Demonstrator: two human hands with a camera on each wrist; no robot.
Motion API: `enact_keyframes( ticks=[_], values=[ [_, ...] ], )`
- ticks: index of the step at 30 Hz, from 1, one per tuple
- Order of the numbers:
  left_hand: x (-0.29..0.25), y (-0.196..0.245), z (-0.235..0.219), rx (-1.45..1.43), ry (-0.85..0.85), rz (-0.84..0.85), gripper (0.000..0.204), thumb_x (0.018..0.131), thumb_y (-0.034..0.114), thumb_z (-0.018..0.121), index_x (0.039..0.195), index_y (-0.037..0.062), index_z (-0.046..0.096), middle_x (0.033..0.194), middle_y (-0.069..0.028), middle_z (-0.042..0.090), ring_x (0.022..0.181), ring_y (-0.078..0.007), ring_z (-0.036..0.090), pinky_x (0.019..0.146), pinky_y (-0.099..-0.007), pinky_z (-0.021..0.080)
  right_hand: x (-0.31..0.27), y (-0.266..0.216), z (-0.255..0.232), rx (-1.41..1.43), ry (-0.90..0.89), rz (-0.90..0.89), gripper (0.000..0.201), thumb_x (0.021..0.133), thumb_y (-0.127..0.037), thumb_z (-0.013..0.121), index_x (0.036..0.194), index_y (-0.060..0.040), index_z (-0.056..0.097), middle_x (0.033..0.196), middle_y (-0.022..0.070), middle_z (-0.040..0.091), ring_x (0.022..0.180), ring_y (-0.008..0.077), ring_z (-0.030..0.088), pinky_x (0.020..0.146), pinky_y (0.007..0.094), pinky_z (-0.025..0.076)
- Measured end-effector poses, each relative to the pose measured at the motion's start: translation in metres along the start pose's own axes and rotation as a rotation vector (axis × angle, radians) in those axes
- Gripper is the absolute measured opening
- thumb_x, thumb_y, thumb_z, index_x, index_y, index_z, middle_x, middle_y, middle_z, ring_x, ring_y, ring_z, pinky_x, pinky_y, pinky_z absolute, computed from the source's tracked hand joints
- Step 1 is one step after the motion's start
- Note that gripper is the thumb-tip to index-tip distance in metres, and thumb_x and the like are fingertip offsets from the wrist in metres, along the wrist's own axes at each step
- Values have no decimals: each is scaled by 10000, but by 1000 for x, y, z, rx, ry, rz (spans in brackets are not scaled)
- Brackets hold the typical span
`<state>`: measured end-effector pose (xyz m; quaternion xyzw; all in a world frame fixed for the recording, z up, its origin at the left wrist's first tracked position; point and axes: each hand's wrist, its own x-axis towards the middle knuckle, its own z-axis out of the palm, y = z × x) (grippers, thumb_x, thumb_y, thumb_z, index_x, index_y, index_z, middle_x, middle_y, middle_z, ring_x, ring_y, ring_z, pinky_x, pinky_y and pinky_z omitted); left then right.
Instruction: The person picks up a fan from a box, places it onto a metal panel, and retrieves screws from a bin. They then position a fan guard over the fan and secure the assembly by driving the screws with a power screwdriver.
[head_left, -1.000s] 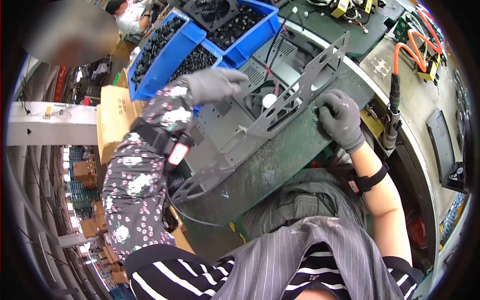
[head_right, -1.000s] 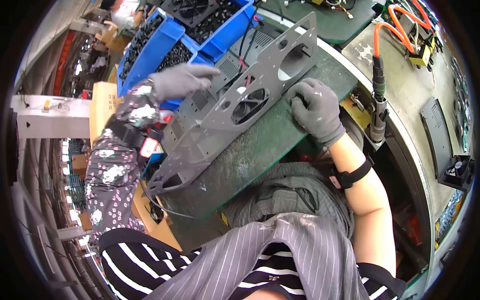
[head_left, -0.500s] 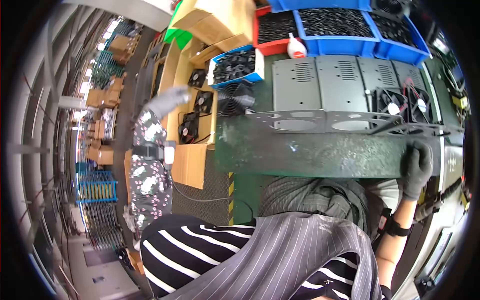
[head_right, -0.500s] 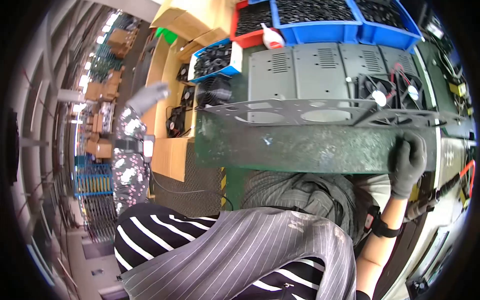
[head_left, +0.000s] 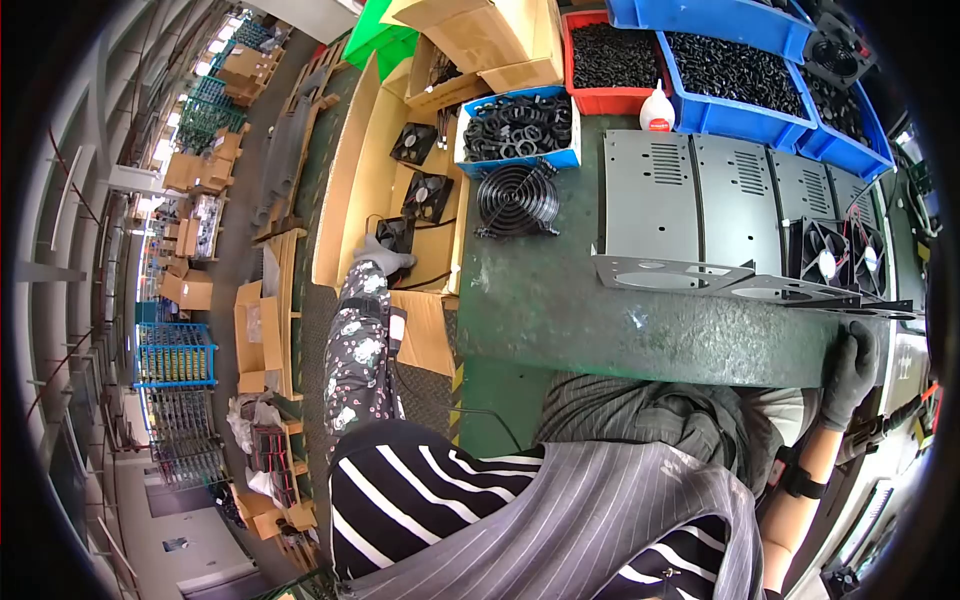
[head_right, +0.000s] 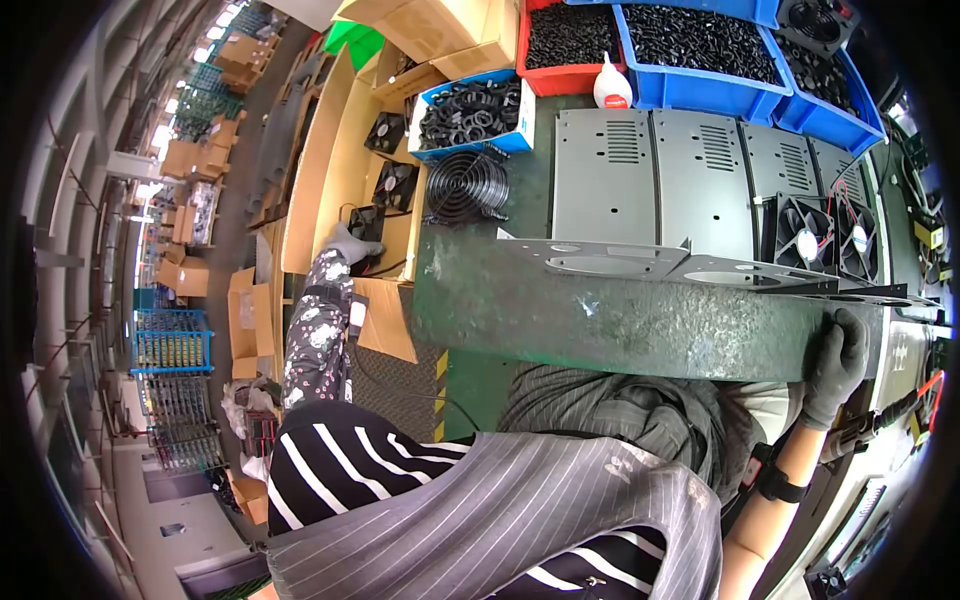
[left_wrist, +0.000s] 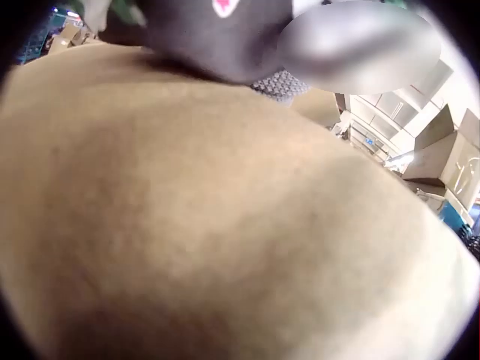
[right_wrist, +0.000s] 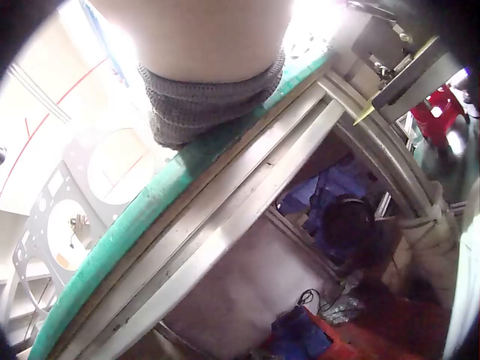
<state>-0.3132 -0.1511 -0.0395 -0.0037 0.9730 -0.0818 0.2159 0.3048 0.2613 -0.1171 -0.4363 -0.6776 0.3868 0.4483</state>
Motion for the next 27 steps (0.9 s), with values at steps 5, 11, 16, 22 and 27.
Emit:
enact_keyframes(
  ticks=[5,11,16,22,27],
  values=[
    [10,-8,10,-204,179,243,1148,559,260,879,1463,61,199,1326,-223,377,1200,-372,479,1071,-366,372,2,4,-7,-39,-1,-18,213,904,17,492,1090,34,595,1052,61,596,980,145,555,931,281,439],
    [24,-1,8,-309,124,211,1133,605,314,866,1463,37,181,1380,-244,373,1254,-364,456,1055,-374,386,2,15,-14,-69,30,0,225,915,-3,496,1112,38,595,1068,66,608,1001,147,555,943,284,431],
    [49,-8,18,-243,18,228,1108,585,337,862,1439,47,218,1385,-220,397,1264,-358,450,1052,-389,389,4,8,-11,-160,29,-44,222,915,6,496,1111,40,596,1077,67,611,1011,153,556,950,289,428],
    [12,0,8,-36,103,282,1068,553,309,853,1405,47,265,1341,-213,450,1306,-348,397,1044,-394,398,4,11,-10,-105,40,-42,222,911,16,495,1107,39,597,1068,70,616,1000,155,561,944,288,433],
    [13,-9,9,-170,20,391,1113,589,340,841,1457,33,215,1310,-246,500,1228,-352,493,1033,-382,406,5,12,-12,-150,4,-64,230,928,-22,497,1125,42,596,1079,70,618,1009,148,557,949,282,424]
  ],
)
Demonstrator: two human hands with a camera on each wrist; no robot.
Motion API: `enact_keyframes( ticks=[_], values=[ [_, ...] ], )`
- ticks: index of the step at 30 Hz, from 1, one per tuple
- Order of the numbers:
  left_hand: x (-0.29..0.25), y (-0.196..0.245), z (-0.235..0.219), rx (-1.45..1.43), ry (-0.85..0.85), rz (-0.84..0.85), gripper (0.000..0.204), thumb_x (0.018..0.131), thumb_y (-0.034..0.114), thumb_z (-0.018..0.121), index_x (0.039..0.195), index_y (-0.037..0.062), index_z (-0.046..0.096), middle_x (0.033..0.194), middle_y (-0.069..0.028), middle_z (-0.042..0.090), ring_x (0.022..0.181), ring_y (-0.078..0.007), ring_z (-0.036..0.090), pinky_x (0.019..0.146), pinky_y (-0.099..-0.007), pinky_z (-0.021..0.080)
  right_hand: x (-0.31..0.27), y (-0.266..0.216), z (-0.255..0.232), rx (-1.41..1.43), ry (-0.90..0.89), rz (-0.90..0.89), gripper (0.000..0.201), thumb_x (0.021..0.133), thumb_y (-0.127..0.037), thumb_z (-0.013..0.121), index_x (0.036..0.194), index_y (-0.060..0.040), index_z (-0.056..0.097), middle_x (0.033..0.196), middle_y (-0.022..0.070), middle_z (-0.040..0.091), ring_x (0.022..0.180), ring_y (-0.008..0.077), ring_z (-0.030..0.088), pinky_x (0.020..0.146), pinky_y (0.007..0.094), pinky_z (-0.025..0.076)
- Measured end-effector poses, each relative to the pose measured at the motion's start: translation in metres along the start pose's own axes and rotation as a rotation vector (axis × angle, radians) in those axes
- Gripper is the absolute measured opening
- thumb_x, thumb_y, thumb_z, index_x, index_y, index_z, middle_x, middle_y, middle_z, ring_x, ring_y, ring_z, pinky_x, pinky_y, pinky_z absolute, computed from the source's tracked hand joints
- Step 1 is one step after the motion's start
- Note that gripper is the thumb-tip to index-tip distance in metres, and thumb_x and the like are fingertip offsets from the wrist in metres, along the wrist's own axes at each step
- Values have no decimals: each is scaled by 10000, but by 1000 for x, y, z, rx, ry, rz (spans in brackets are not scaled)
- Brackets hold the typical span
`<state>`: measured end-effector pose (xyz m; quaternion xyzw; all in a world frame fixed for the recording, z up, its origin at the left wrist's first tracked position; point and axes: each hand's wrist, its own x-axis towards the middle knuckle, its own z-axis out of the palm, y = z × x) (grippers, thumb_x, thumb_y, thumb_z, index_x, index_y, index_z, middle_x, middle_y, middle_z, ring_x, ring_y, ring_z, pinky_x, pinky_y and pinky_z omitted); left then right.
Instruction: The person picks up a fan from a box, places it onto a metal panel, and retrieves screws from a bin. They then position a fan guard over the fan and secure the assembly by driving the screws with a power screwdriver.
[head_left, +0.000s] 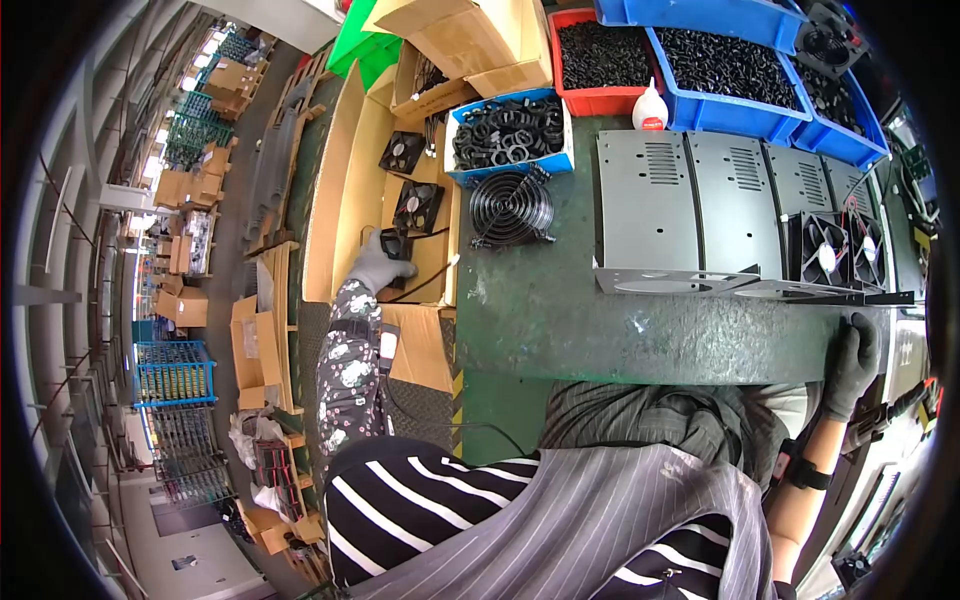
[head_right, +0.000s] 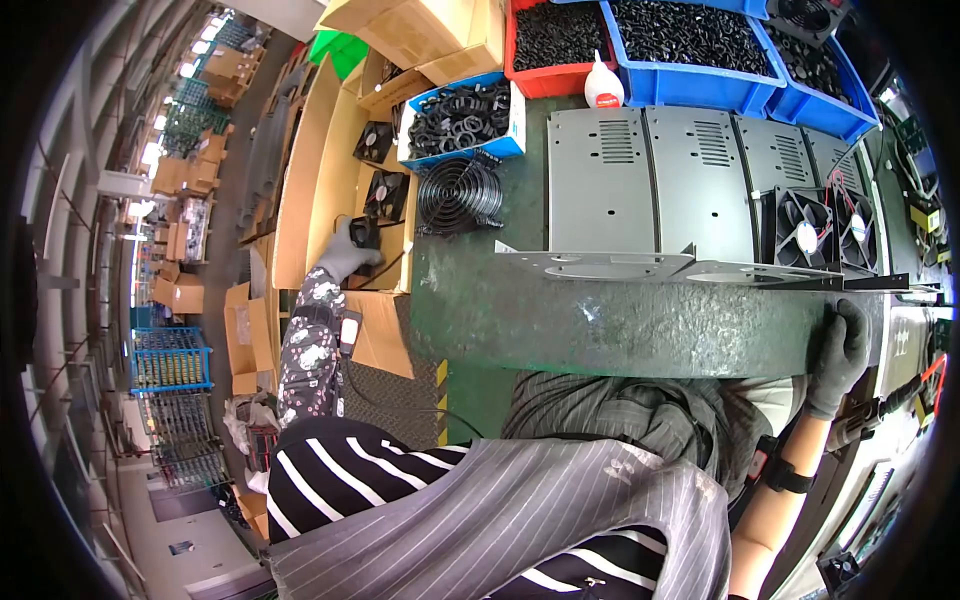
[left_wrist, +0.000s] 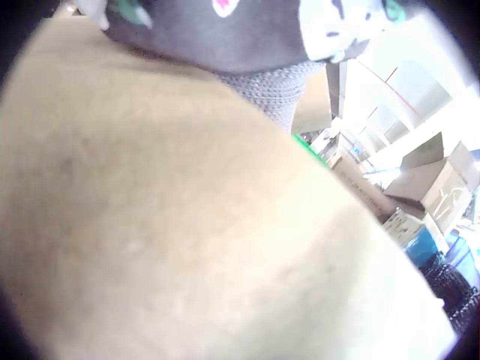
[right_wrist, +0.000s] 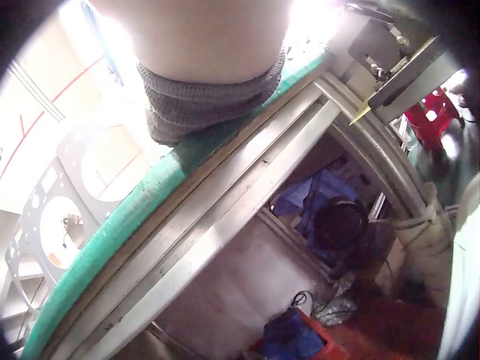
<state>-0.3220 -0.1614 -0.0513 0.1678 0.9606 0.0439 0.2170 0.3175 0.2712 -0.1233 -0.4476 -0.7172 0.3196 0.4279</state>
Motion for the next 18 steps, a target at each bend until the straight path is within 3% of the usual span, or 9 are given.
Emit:
enact_keyframes(
  ticks=[4,6,8,10,12,14,16,17,18],
  values=[
    [-1,-11,-25,-682,270,143,930,715,260,804,1433,-6,274,1295,-177,527,1154,-264,546,984,-339,435,-1,-10,3,3,2,-2,218,903,22,495,1096,33,596,1054,73,611,982,155,565,926,288,440],
    [-59,55,-67,-849,306,454,895,725,162,790,1440,13,273,1307,-149,506,1128,-232,544,977,-328,438,-2,-3,2,40,11,-16,209,904,18,498,1088,28,597,1042,72,610,973,153,565,917,286,441],
    [-91,94,-98,-652,282,533,941,658,77,814,1438,41,288,1303,-132,501,1145,-228,530,983,-328,435,-4,-2,-1,35,14,-16,202,904,15,501,1082,27,597,1038,70,610,967,154,566,912,286,443],
    [-124,151,-114,-313,469,885,992,580,1,823,1425,72,308,1268,-134,519,1136,-259,542,970,-340,449,-4,-2,-2,65,47,32,180,896,10,515,1050,19,608,1009,70,619,947,163,574,891,287,449],
    [-145,213,-128,64,584,1250,995,527,-32,816,1399,80,351,1256,-164,518,1136,-338,534,955,-351,461,0,-29,-4,-119,67,-72,153,871,16,531,996,10,619,958,83,626,915,181,584,851,298,460],
    [-157,249,-143,279,630,1473,932,560,-90,705,1409,78,362,1367,-117,466,1224,-286,497,1012,-376,419,4,-52,23,-142,12,-84,130,840,25,538,936,2,623,906,95,620,873,200,587,807,308,464],
    [-173,319,-138,552,742,1798,669,650,-52,670,1282,54,480,1302,-98,515,1188,-297,518,992,-401,441,8,-72,18,-183,59,-219,109,825,20,541,898,-3,619,867,96,611,833,209,585,783,310,463],
    [-172,345,-124,585,877,1816,514,743,56,589,1235,202,564,1266,51,549,1088,-185,552,908,-334,477,12,-71,20,-184,55,-235,111,818,21,532,881,-6,619,855,97,612,816,218,589,775,310,466],
    [-170,359,-109,652,938,1881,546,780,111,566,1293,290,512,1328,72,511,1185,-177,505,973,-335,453,11,-78,24,-202,62,-221,112,801,22,534,866,-5,621,849,105,615,797,229,596,758,314,471]
  ],
)
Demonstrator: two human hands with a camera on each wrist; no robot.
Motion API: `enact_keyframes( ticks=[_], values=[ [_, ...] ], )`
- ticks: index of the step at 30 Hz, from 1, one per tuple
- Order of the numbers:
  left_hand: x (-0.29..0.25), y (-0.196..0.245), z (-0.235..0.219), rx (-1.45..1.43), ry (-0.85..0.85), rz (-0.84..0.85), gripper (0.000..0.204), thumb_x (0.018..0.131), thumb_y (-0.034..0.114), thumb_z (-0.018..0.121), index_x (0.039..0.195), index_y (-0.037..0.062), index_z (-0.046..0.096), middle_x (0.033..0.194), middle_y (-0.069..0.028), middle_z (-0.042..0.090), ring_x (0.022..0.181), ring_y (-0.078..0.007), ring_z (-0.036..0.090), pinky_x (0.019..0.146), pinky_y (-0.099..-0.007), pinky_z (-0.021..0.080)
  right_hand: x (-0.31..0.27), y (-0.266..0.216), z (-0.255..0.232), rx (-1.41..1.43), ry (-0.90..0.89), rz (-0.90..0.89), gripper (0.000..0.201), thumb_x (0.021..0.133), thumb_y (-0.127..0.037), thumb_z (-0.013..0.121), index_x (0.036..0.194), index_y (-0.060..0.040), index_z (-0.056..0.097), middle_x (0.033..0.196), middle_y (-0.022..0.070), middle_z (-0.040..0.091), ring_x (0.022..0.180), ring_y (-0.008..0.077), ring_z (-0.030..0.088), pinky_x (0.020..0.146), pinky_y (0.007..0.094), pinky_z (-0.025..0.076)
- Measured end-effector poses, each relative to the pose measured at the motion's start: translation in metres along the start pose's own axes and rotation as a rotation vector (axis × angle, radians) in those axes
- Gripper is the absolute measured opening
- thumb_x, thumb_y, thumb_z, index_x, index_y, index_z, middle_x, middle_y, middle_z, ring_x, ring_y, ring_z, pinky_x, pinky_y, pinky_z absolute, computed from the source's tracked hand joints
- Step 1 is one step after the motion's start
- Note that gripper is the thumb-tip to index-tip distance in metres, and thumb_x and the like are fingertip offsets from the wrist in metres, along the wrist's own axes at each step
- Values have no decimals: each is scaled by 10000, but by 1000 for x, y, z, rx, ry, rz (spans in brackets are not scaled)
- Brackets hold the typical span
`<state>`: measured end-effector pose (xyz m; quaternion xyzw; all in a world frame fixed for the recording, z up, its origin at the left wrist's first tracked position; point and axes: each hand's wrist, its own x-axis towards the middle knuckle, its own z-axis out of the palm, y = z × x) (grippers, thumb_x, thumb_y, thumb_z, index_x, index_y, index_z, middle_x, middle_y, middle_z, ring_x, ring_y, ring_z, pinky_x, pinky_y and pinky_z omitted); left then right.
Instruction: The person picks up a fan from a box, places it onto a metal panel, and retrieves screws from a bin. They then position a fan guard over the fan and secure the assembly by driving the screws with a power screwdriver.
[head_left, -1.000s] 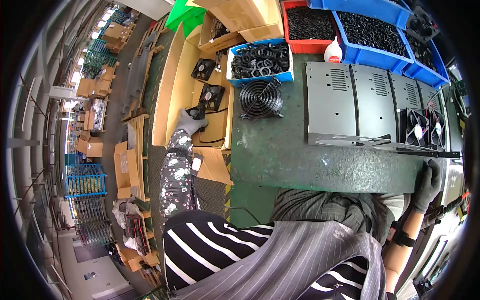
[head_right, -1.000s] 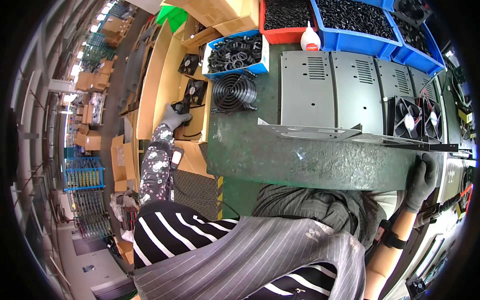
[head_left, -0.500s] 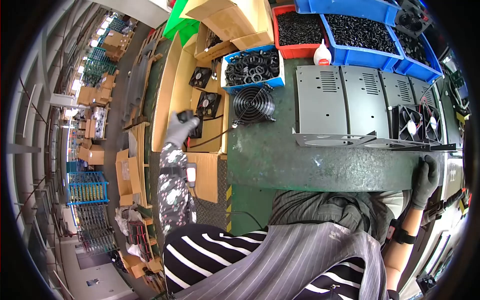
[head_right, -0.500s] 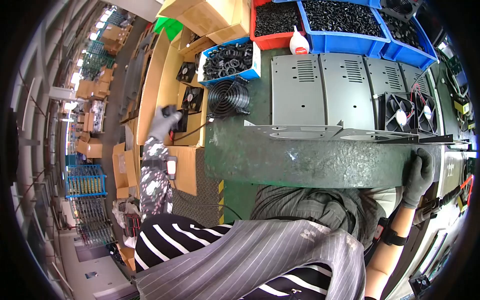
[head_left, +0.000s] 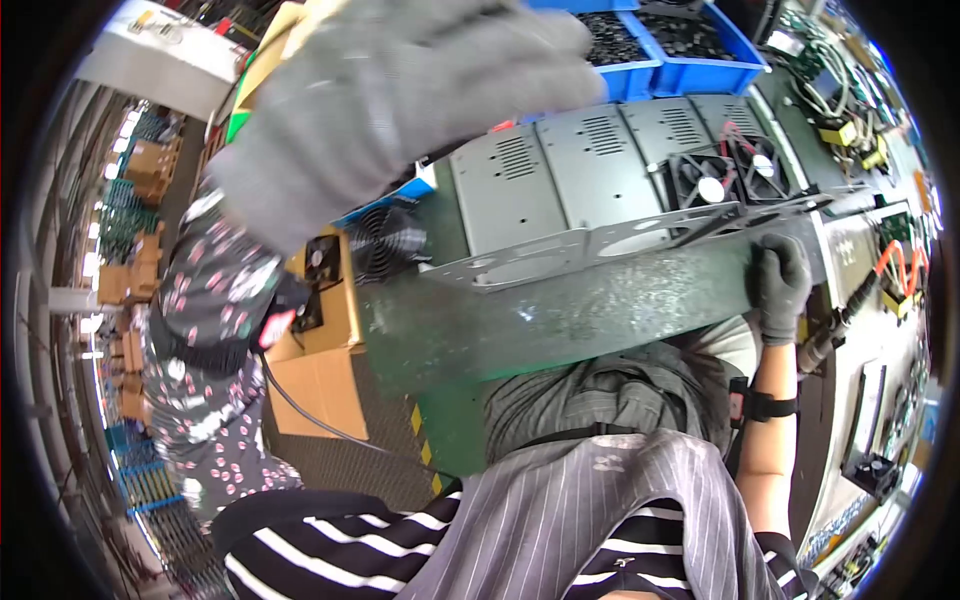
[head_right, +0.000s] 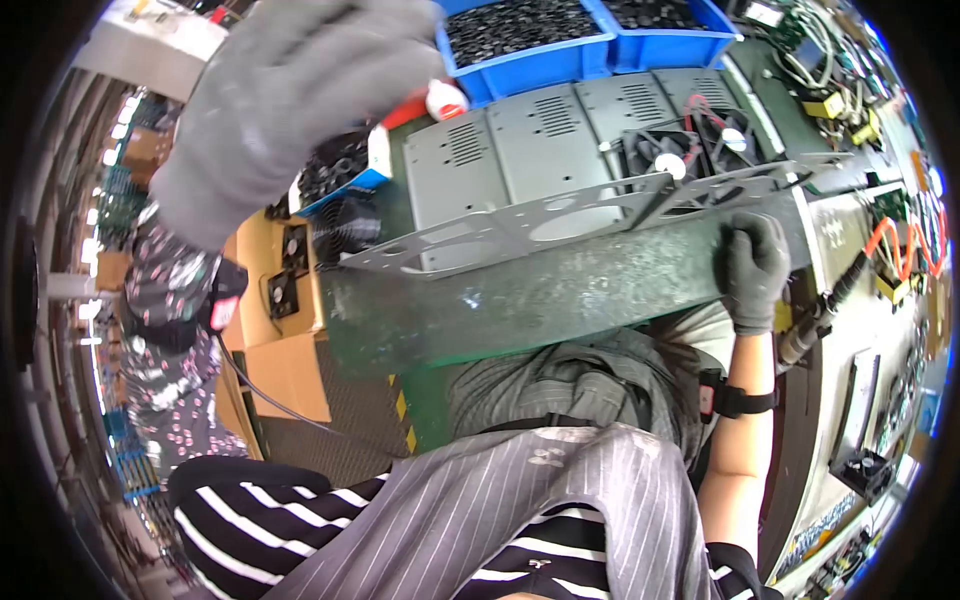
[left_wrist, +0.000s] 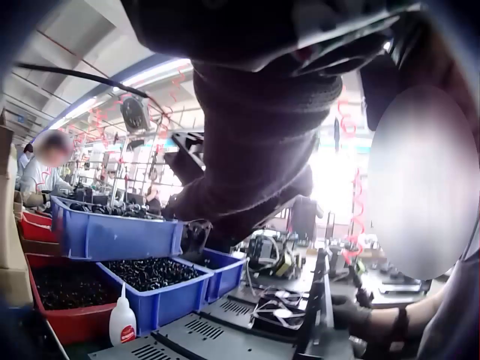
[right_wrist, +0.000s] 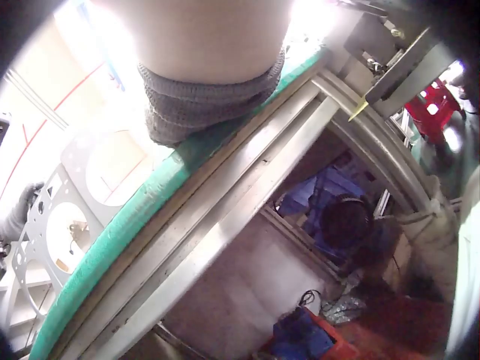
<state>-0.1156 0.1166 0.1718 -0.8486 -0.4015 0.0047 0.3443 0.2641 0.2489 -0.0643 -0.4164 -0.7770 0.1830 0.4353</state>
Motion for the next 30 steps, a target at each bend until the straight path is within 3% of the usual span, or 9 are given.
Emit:
enact_keyframes(
  ticks=[4,8,10,13,16,20,23,25,30],
  values=[
    [40,7,76,-8,70,524,542,765,136,591,1275,287,487,1360,83,491,1312,-204,415,1101,-391,355,0,-4,8,54,27,-1,108,769,25,546,841,-3,621,844,109,616,767,232,607,730,320,488],
    [39,27,114,66,-136,744,540,793,184,571,1295,337,444,1486,68,358,1410,-192,281,1170,-421,243,-3,-1,12,56,48,-8,122,752,18,559,849,-15,625,851,119,621,764,257,615,720,326,494],
    [42,29,117,430,-16,725,612,765,153,598,1321,344,429,1496,62,349,1410,-208,280,1174,-426,233,-3,-3,11,59,39,12,124,750,15,561,851,-17,625,851,121,621,764,261,617,719,328,494],
    [23,21,87,5,-117,107,699,707,63,656,1327,329,475,1470,32,388,1363,-263,352,1144,-446,278,-3,-3,12,88,19,27,128,747,14,562,853,-20,626,852,123,621,767,267,619,718,330,495],
    [-18,-5,40,-21,34,-338,484,743,65,672,1211,152,588,1242,-101,559,1227,-335,475,1040,-428,382,-4,0,13,116,21,44,133,749,20,557,851,-25,627,855,121,623,777,267,621,719,334,493],
    [-165,-9,43,-26,40,-966,226,824,124,642,1047,98,668,1027,-108,660,1021,-285,611,916,-387,473,-3,-6,1,86,-20,45,116,754,18,564,854,-14,613,849,121,607,787,264,599,737,324,473],
    [-275,27,16,-92,-548,-1634,278,859,313,589,1037,123,686,1024,-153,682,999,-308,642,879,-388,496,-11,-7,19,130,-63,15,116,821,19,533,900,-5,615,864,96,603,806,207,582,749,308,468],
    [-353,52,35,-160,-904,-1748,338,839,377,559,1031,134,695,1064,-153,669,1021,-331,627,893,-395,486,-17,10,13,195,-58,29,134,866,12,513,954,6,612,909,83,601,848,181,571,790,295,464],
    [-418,109,78,-475,-1114,-1820,501,816,428,596,1190,97,633,1133,-190,646,1095,-304,607,957,-383,455,-24,59,-9,220,-66,95,199,893,17,489,1061,34,594,1022,58,587,949,147,546,902,272,428]
  ],
)
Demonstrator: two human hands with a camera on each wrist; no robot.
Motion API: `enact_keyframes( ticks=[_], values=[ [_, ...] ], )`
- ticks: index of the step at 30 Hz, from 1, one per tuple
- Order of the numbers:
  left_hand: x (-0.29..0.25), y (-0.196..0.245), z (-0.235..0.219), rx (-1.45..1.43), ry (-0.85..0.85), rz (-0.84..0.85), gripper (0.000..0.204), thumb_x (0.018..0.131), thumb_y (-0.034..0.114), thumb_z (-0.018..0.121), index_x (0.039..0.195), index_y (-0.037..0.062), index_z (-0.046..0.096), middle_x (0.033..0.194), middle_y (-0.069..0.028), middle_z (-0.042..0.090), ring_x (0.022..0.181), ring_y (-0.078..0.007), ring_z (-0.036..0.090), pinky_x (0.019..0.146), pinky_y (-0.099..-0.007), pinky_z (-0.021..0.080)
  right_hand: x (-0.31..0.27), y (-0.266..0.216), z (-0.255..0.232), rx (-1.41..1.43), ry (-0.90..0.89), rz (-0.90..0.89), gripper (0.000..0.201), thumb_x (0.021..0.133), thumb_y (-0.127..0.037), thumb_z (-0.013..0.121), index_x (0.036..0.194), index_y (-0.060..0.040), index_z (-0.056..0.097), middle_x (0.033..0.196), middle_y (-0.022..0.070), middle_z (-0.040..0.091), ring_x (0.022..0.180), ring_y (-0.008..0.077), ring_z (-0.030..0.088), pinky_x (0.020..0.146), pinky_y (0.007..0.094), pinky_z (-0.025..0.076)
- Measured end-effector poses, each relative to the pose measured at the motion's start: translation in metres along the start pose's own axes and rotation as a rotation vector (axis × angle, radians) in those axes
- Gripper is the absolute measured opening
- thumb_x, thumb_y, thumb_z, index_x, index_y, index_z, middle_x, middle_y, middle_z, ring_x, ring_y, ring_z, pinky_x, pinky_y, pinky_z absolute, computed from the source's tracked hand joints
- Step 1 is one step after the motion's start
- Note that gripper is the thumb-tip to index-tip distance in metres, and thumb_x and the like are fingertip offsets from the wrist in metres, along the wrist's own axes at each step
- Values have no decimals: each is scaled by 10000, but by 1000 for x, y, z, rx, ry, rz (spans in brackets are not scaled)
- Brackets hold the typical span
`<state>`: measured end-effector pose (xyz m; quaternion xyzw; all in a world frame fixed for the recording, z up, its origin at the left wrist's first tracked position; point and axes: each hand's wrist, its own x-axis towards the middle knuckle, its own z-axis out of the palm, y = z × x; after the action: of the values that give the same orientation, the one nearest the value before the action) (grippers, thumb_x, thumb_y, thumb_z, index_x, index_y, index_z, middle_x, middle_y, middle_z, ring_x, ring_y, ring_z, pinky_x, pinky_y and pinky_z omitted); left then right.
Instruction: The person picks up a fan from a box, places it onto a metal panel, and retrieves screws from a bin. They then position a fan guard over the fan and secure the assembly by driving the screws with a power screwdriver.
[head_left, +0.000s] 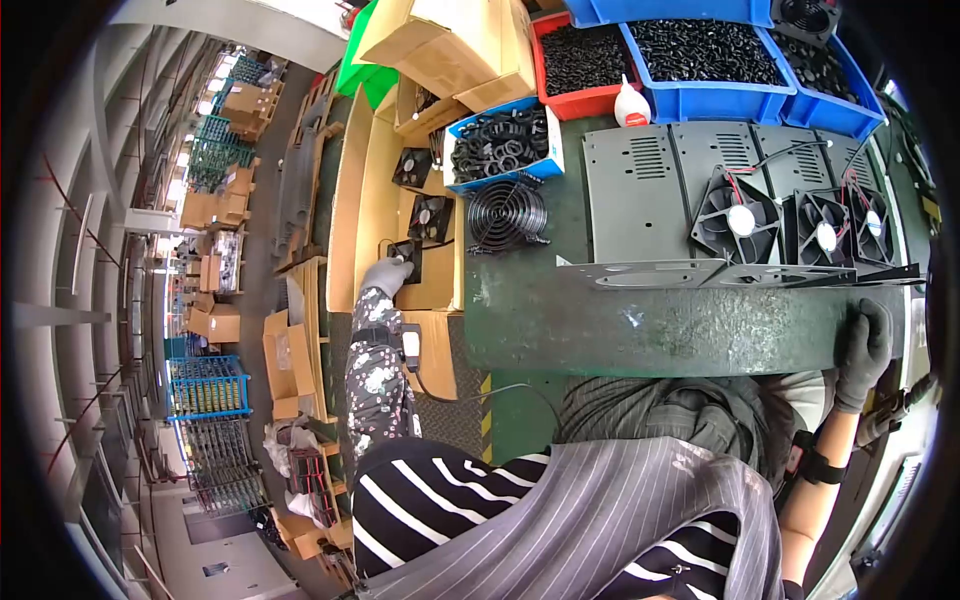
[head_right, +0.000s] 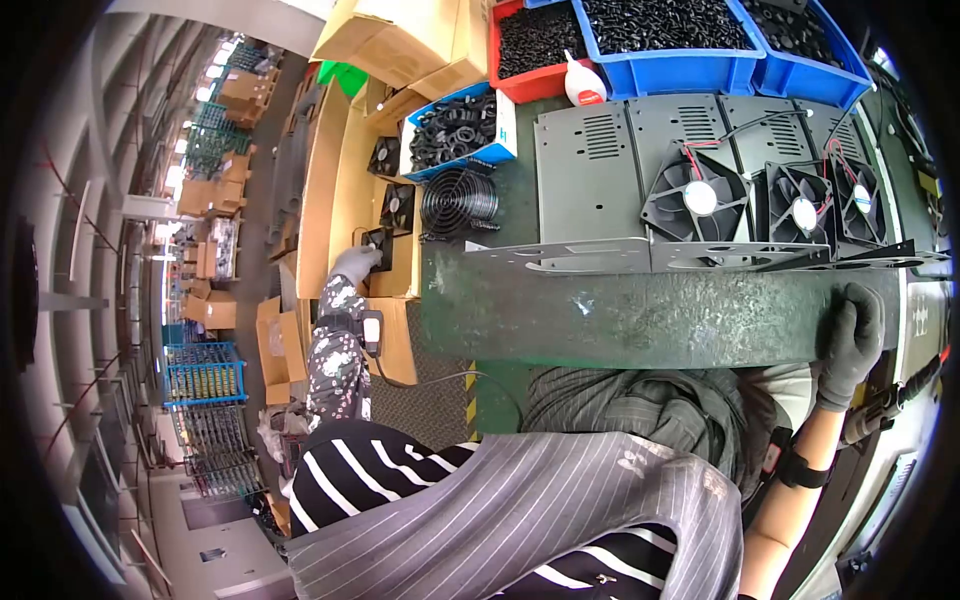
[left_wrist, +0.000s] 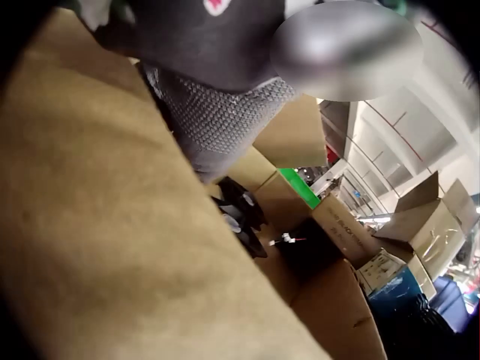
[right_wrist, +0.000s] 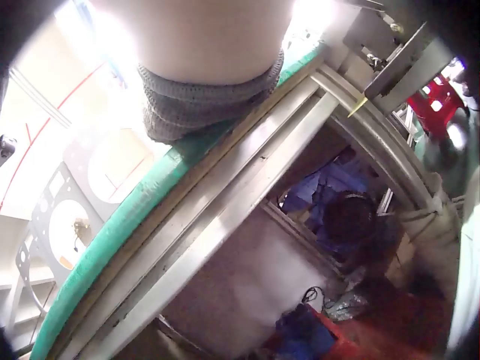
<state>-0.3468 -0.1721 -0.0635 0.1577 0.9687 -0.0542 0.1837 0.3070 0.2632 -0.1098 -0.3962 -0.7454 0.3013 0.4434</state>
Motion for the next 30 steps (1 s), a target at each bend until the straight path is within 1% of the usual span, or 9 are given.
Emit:
enact_keyframes(
  ticks=[4,9,16,17,18,20,25,28,30],
  values=[
    [-1,6,1,4,-142,-106,614,797,451,655,1268,65,571,1264,-171,593,1163,-316,566,991,-375,432,-6,4,5,70,4,80,213,898,24,484,1079,35,595,1043,63,594,968,149,552,914,273,429],
    [-34,48,2,351,3,-96,419,827,342,643,1163,92,640,1158,-140,647,1110,-278,608,920,-399,493,-10,12,-1,49,41,114,221,901,24,491,1095,38,594,1059,69,602,986,153,558,923,277,429],
    [-14,8,-12,86,199,76,416,831,381,466,941,48,689,954,-180,679,926,-402,623,797,-499,467,1,7,-8,-143,-10,-11,192,895,0,519,1063,32,605,1053,84,619,990,172,561,920,295,430],
    [15,-36,-6,-186,230,314,357,841,331,515,874,13,675,781,-146,667,734,-347,614,680,-469,456,2,-3,-8,-191,-6,-15,183,887,4,521,1046,26,608,1035,82,621,980,172,565,912,296,434],
    [-13,-27,-29,-707,154,59,226,830,232,587,831,18,660,659,-51,590,614,-181,545,569,-353,427,5,-12,-2,-227,-15,-24,175,880,7,522,1030,20,612,1018,80,624,971,173,569,905,297,438],
    [-66,-4,-77,-990,273,90,124,843,156,611,906,65,665,725,38,557,614,-35,468,529,-205,367,9,-33,11,-192,35,-76,162,842,32,520,973,21,616,975,100,612,886,182,584,823,294,472],
    [-187,83,-156,-919,721,490,138,909,78,580,1006,-20,590,915,5,571,790,-59,504,686,-209,414,10,-45,25,-107,33,-71,168,831,67,500,960,39,604,947,89,592,845,165,579,793,286,498],
    [-219,135,-172,-1012,769,695,153,895,76,612,1016,-18,597,949,-7,588,824,-70,526,716,-237,440,10,-45,22,-1,53,-51,172,833,80,489,959,41,599,944,85,586,835,148,575,790,275,499],
    [-226,180,-174,-864,1046,949,185,848,74,656,1013,5,611,890,-24,604,799,-109,551,719,-271,451,10,-48,21,-14,46,-44,176,836,92,476,958,44,594,949,80,580,829,130,567,795,265,497]
  ],
)
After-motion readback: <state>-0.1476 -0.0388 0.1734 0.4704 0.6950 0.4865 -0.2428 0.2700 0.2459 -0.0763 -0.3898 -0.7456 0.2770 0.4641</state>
